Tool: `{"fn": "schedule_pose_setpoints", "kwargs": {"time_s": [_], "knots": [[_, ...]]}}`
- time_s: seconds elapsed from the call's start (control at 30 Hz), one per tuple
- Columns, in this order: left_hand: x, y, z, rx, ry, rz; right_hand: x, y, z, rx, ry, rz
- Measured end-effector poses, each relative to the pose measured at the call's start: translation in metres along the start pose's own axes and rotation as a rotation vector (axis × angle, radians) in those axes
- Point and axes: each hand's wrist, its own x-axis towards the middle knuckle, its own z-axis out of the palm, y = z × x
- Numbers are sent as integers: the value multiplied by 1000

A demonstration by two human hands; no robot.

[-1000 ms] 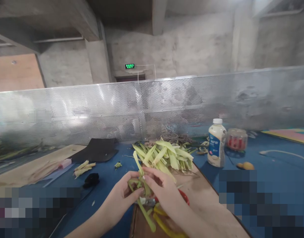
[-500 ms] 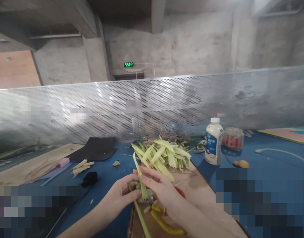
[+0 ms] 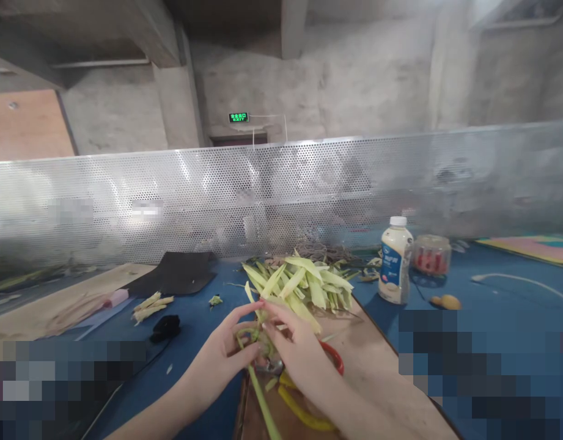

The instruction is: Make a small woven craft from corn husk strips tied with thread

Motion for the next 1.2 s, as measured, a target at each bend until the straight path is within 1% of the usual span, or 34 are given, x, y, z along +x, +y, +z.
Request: {"fn": "schedule_pose_setpoints", "kwargs": {"time_s": [0.1,0.27,0.43,0.5,0.63,0.73,0.83,0.93,1.0,1.03,1.13,1.2], "knots": [[1,-2,-2,20,9,19,0,-1,-1,-48,-2,4],[1,-4,-2,13,20,8,-2,-4,1,-30,9,0],[2,-6,-3,21,59,-7,-3,-9,1,-26,59,71],[2,-7,-4,20,63,-21,-3,-11,-2,57,87,86],[3,-9,-5,77,84,-44,0,-11,-8,345,142,130],[4,-11,-5,61,88,-40,3,-10,-12,419,171,148],[4,-9,-3,13,75,-52,2,-13,-14,340,133,132],[2,-7,-1,31,40,-53,-1,-17,-13,252,8,115],[2,-7,-2,77,46,-51,-2,-19,-12,149,-72,91],[2,-7,-2,93,55,-54,-2,-19,-11,74,-92,65],[2,-8,-3,91,58,-70,-4,-21,-11,-169,-81,-24],[2,-8,-3,64,53,-72,-5,-22,-10,-269,-65,-72]]}}
